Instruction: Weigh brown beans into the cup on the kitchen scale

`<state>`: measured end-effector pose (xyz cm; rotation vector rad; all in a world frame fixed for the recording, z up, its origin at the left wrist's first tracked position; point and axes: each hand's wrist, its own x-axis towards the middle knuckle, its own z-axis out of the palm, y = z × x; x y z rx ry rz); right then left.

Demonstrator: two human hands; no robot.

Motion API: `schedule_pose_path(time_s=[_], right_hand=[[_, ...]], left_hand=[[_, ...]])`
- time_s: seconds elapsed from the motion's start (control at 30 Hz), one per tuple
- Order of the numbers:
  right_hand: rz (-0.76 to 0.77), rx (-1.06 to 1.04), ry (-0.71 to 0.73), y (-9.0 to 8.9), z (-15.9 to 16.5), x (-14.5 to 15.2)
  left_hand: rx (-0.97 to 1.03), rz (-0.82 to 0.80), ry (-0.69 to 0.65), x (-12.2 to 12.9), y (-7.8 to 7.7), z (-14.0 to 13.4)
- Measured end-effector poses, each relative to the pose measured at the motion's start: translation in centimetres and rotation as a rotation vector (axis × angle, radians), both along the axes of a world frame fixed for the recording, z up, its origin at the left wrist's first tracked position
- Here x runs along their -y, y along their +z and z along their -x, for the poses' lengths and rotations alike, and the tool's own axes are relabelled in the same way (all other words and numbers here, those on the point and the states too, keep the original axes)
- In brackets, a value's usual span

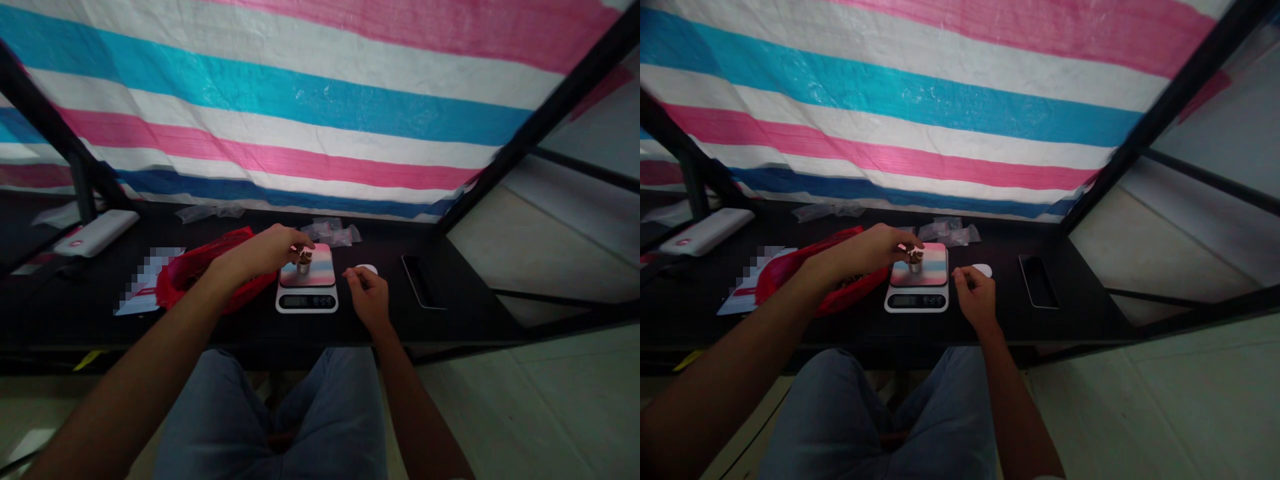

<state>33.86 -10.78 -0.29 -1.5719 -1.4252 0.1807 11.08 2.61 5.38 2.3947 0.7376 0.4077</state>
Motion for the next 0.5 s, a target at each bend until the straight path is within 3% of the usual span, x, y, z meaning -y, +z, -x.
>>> schedule_pose_path(time_s=[0.27,0.5], right_hand=[[0.002,-0.012,0.009,0.18,0.16,0.03],[-0.002,-0.011,0.008,0.12,0.12,0.04]], left_hand=[[-0.033,-0.014,-0.022,-0.14,0.50,-0.47],[-0.025,-0.060,-0.024,-0.44,0.03,-0.56]])
